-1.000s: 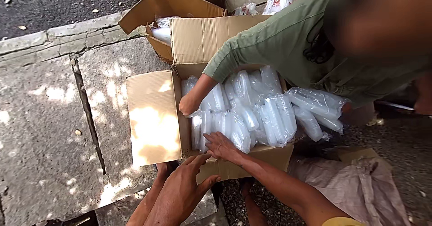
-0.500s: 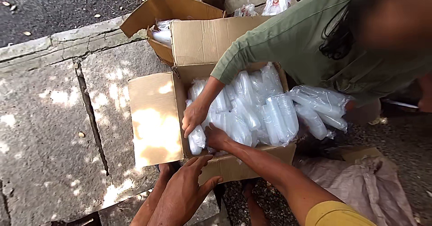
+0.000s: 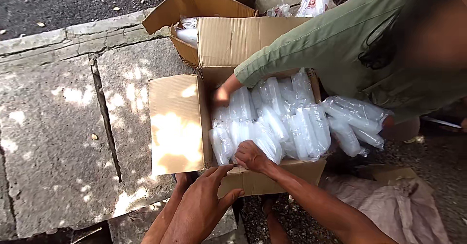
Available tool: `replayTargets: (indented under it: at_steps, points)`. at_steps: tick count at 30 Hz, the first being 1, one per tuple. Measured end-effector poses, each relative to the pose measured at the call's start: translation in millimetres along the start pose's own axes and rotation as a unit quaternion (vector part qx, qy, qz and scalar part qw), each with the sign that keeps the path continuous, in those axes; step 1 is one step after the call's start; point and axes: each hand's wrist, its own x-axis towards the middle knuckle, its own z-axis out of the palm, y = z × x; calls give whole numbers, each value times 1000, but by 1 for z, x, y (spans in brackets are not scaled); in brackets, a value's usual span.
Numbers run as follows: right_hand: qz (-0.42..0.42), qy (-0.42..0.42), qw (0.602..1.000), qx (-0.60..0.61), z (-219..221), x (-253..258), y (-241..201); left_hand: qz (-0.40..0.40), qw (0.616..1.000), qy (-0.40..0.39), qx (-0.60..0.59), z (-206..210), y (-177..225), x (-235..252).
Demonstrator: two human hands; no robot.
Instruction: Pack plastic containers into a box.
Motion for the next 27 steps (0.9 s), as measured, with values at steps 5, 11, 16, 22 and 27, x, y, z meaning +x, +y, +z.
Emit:
replayTargets:
  at_steps: [5,11,16,22,27]
  points:
    - [80,-11,997,-20,-9,1,2,0,1000,-9,3,0,6,2]
    - [87,-42,994,-45,-7,4,2,1,1000,-17,4,6,10,5]
    - [82,-42,995,-39,-9,1,3,5,1000,-17,6,8,11,5]
    - [85,-43,995,-30,-8,1,4,2,1000,-21,1,9,12,6]
    - [82,-21,996,-13,-8,0,5,0,1000,-26,3,7,12,6]
